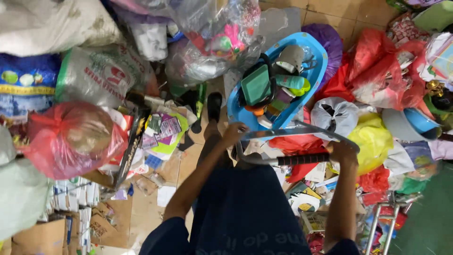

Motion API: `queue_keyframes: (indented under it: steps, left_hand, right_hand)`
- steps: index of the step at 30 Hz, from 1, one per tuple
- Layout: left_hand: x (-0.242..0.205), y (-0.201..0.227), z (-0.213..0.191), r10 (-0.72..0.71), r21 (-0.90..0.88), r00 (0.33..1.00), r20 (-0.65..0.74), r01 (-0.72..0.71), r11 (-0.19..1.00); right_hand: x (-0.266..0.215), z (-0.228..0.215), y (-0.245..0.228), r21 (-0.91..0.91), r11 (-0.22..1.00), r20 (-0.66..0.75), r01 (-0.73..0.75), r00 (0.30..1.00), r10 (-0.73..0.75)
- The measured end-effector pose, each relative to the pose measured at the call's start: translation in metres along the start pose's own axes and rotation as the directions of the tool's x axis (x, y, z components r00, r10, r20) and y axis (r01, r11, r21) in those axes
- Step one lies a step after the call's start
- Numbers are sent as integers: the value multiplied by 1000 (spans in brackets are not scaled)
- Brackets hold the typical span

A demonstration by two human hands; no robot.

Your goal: The person navigates a cluttered storage room using a hand truck, placing a blue basin filled with various items onto the truck. They then add several plastic bags containing recyclables to the truck, weigh the basin on a digital scale, and record the weight in a notebook using a pen. Finally, they move the loaded hand truck through the room.

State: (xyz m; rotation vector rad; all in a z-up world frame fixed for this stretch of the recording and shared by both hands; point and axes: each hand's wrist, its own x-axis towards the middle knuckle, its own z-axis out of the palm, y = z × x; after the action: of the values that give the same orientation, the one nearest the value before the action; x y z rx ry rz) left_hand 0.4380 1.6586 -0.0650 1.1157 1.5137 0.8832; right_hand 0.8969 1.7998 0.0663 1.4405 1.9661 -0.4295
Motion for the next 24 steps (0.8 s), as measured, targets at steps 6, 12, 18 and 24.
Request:
queue_keyframes:
  steps: [6, 12, 18, 24]
  left_hand:
    - [175, -54, -191, 15, 98, 926, -378, 25, 995]
    - [407, -36, -366, 302, 548, 836, -458, -2, 837]
    - [508, -14, -379, 154, 647, 893, -422, 178, 741]
    - [498, -28, -377, 101, 732, 944, -314, 173, 660]
  right_hand:
    - [156, 1, -93, 645, 628, -442, 435, 883, -158]
    - [355, -116, -275, 639, 698, -422, 323, 906, -34]
    - [594, -28, -407, 602, 767, -537, 223, 824, 182]
    - [534, -72, -436, 838, 538, -310, 97, 895, 321]
